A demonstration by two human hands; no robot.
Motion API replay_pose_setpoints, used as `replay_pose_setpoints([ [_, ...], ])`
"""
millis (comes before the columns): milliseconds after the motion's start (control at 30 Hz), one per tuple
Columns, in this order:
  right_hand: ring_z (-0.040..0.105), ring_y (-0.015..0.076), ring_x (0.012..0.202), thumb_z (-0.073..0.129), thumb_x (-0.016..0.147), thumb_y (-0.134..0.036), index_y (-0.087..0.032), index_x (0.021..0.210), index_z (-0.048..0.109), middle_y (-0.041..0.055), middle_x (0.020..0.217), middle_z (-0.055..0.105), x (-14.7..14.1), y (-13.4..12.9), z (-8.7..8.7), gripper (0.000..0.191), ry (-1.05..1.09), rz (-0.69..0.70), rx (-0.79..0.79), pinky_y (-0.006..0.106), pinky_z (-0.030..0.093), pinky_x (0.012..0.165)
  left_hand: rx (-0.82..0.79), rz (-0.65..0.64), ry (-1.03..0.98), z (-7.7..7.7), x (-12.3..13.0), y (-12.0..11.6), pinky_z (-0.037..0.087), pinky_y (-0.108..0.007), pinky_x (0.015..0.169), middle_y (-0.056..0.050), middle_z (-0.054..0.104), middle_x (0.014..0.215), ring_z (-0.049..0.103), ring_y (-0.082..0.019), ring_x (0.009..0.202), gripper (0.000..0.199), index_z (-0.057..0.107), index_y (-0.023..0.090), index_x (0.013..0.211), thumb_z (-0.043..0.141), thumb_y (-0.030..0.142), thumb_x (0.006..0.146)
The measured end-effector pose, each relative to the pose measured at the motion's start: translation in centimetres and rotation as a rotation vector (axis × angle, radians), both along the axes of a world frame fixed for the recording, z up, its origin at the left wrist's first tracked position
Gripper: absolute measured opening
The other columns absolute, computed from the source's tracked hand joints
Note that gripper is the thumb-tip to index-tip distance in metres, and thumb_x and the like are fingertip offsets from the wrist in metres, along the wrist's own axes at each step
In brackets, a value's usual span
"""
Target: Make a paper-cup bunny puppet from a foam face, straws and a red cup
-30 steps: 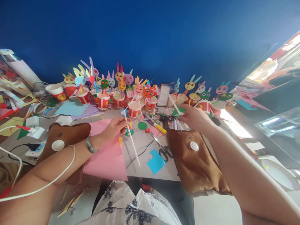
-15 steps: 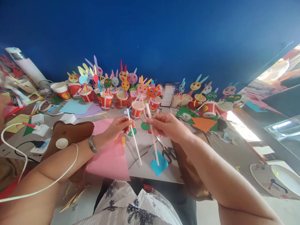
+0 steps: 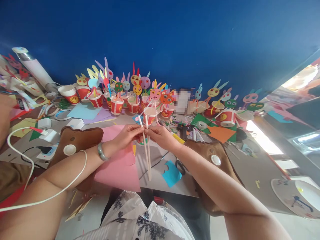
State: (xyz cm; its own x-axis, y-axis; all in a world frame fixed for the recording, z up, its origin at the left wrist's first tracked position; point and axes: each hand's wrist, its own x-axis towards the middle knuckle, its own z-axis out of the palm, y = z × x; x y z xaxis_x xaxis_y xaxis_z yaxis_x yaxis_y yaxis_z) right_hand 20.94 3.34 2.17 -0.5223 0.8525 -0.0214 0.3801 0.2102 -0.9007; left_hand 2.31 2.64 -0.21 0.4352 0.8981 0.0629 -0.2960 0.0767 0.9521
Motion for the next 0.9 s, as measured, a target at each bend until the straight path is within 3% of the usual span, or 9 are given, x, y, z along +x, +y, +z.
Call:
replay_pose_setpoints([
  [167, 0.027, 0.0075, 0.049, 0.051, 0.089, -0.069, -0.019, 0.07, 0.052, -0.0065, 0.053, 0.033, -0.1, -0.5, 0.2, 0.054, 0.015, 0.036, -0.06, 0.024, 0.02, 0.047, -0.016, 0.004, 0.008, 0.1, 0.0, 0.0, 0.042, -0.022, 0.052, 0.001, 0.06, 0.06, 0.057, -0.008, 0.051, 0.041, 0.065, 0.014, 0.079, 0.075, 0.054, 0.075],
  [433, 0.044, 0.0098, 0.056, 0.057, 0.087, -0.066, -0.019, 0.07, 0.052, -0.0024, 0.061, 0.051, 0.3, -1.9, -1.3, 0.05, 0.026, 0.01, -0.098, 0.025, 0.033, 0.055, 0.041, 0.123, 0.032, 0.2, 0.0, 0.2, 0.043, -0.021, 0.053, 0.002, 0.058, 0.054, 0.055, -0.008, 0.05, 0.038, 0.058, 0.015, 0.07, 0.071, 0.05, 0.079],
  [567, 0.052, 0.0123, 0.064, 0.055, 0.088, -0.066, -0.019, 0.076, 0.058, 0.0023, 0.074, 0.062, 0.1, -2.4, -1.6, 0.049, 0.038, -0.007, -0.111, 0.027, 0.041, 0.061, 0.058, 0.119, 0.04, 0.0, 0.0, 0.4, 0.043, -0.021, 0.052, 0.002, 0.058, 0.054, 0.055, -0.008, 0.049, 0.041, 0.061, 0.014, 0.075, 0.071, 0.054, 0.078],
  [733, 0.053, 0.0122, 0.057, 0.057, 0.087, -0.065, -0.02, 0.081, 0.055, 0.001, 0.067, 0.064, -0.3, -2.6, -1.5, 0.046, 0.079, 0.011, -0.237, 0.027, 0.043, 0.056, 0.066, 0.068, 0.023, -0.4, 0.0, 0.4, 0.043, -0.021, 0.052, 0.002, 0.059, 0.055, 0.057, -0.009, 0.051, 0.04, 0.065, 0.014, 0.08, 0.072, 0.053, 0.076],
  [900, 0.058, 0.0133, 0.054, 0.056, 0.088, -0.064, -0.021, 0.089, 0.052, 0.0018, 0.068, 0.068, -0.9, -3.4, -1.8, 0.043, 0.2, -0.041, -0.402, 0.027, 0.044, 0.055, 0.098, 0.131, 0.017, -0.3, 0.1, 0.4, 0.046, -0.022, 0.054, 0.002, 0.06, 0.055, 0.057, -0.009, 0.051, 0.037, 0.061, 0.014, 0.079, 0.071, 0.05, 0.078],
])
